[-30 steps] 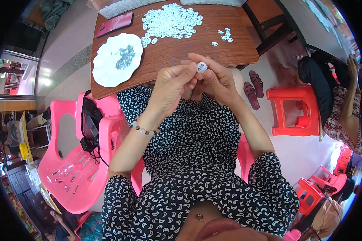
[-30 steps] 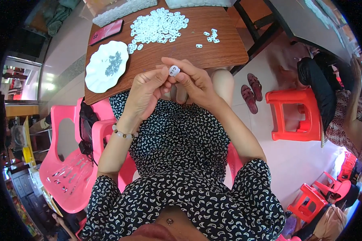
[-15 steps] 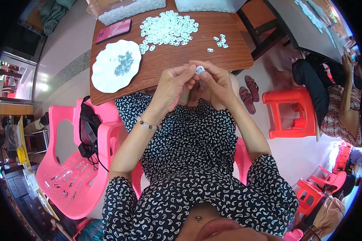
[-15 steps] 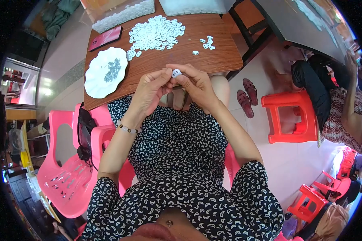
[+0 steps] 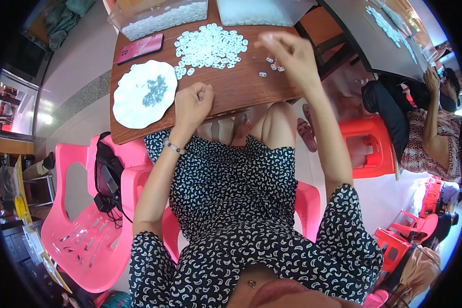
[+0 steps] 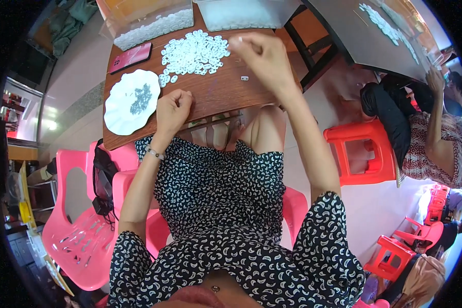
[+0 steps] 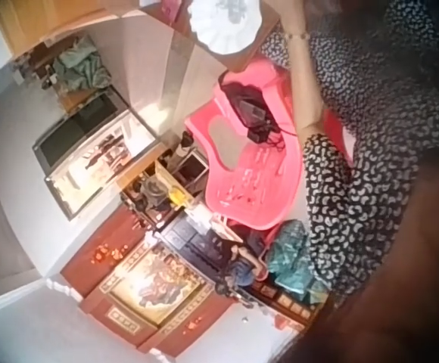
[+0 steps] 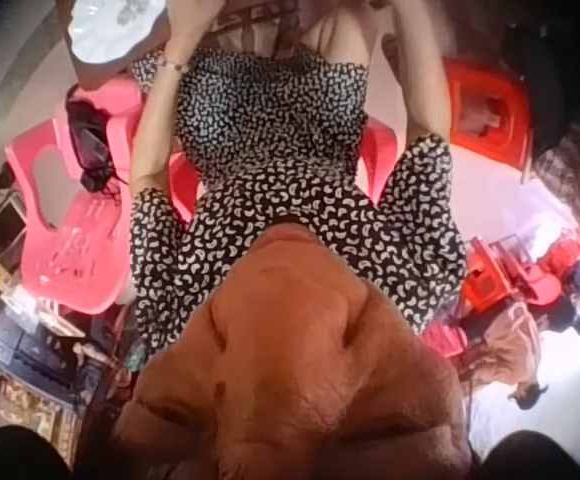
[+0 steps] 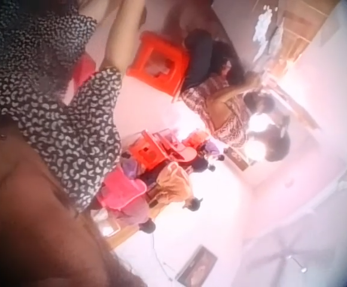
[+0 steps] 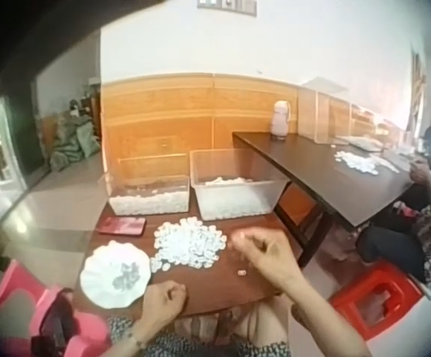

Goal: The recorder is assembling small white plastic components by manually inserting metal pins into them.

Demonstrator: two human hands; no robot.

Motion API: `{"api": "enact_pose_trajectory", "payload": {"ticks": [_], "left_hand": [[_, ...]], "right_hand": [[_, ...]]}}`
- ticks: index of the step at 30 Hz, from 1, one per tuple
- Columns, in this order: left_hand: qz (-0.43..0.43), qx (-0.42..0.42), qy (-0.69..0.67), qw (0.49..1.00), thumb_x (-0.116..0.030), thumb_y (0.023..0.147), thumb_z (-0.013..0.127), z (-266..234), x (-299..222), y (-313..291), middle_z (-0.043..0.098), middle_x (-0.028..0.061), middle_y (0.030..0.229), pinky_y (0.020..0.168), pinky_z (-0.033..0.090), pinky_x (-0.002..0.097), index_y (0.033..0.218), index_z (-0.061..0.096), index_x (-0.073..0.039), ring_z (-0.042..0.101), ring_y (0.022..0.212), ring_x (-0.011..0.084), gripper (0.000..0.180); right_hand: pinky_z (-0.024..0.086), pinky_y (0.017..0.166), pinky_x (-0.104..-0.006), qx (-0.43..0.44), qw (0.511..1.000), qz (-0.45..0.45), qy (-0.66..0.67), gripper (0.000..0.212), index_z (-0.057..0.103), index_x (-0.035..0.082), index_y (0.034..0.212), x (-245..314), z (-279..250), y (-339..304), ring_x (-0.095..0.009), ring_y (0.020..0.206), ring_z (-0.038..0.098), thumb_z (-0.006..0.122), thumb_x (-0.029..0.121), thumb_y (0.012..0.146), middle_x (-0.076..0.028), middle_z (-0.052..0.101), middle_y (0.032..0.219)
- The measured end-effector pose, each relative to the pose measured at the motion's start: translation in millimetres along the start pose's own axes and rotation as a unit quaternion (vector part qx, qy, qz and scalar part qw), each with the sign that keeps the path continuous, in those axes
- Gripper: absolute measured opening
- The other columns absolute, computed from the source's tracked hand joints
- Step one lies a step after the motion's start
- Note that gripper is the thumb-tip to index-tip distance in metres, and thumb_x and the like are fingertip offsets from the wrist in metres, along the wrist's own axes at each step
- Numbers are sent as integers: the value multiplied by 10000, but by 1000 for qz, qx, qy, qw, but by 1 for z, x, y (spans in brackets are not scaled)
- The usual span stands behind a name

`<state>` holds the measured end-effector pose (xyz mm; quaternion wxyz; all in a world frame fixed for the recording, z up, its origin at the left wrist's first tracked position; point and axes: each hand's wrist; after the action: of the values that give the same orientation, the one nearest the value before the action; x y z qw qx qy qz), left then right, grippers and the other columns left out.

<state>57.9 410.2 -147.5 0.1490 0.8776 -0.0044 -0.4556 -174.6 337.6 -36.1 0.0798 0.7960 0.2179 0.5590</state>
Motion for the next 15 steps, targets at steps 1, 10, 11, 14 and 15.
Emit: {"api": "enact_pose_trajectory", "payload": {"ticks": [1,10,11,14,15], "left_hand": [[-1,-26,8,1000,-231,877,605,2,-4,-4,553,115,537,487,423,343,757,658,-1,550,466,222,266],[35,-41,25,998,-178,847,632,2,-18,-8,611,144,609,522,466,377,761,675,-14,609,542,294,189],[43,-47,17,998,-173,857,635,4,-18,-8,578,125,581,499,433,344,762,664,0,550,500,238,199],[41,-55,11,998,-164,862,642,4,-16,-9,546,110,555,477,404,315,767,656,12,500,460,182,201],[42,-58,9,997,-163,861,643,4,-14,-9,549,111,558,475,405,316,764,655,11,506,461,182,200]], "right_hand": [[447,572,-234,-11,1000,-5,-22,321,733,24,954,3,-1,19,-44,636,558,647,325,886,-11,698,752],[469,525,-308,-93,981,49,-162,206,706,7,856,-38,-22,198,-142,559,589,668,206,821,-70,654,663],[469,525,-308,-93,981,48,-162,206,706,7,856,-40,-21,205,-142,559,589,668,206,821,-70,654,663],[452,501,-295,-113,975,56,-182,189,702,6,806,-40,-10,210,-137,531,575,672,193,812,-57,637,634],[450,499,-303,-122,979,51,-158,197,699,4,788,-40,-7,207,-140,526,572,674,197,813,-60,634,628]]}}
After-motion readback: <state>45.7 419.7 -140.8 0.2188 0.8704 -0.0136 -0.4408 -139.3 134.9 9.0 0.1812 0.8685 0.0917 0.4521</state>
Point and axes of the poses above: each hand's wrist, its own y-axis towards the middle knuckle, its own z-axis out of the palm, x = y × z
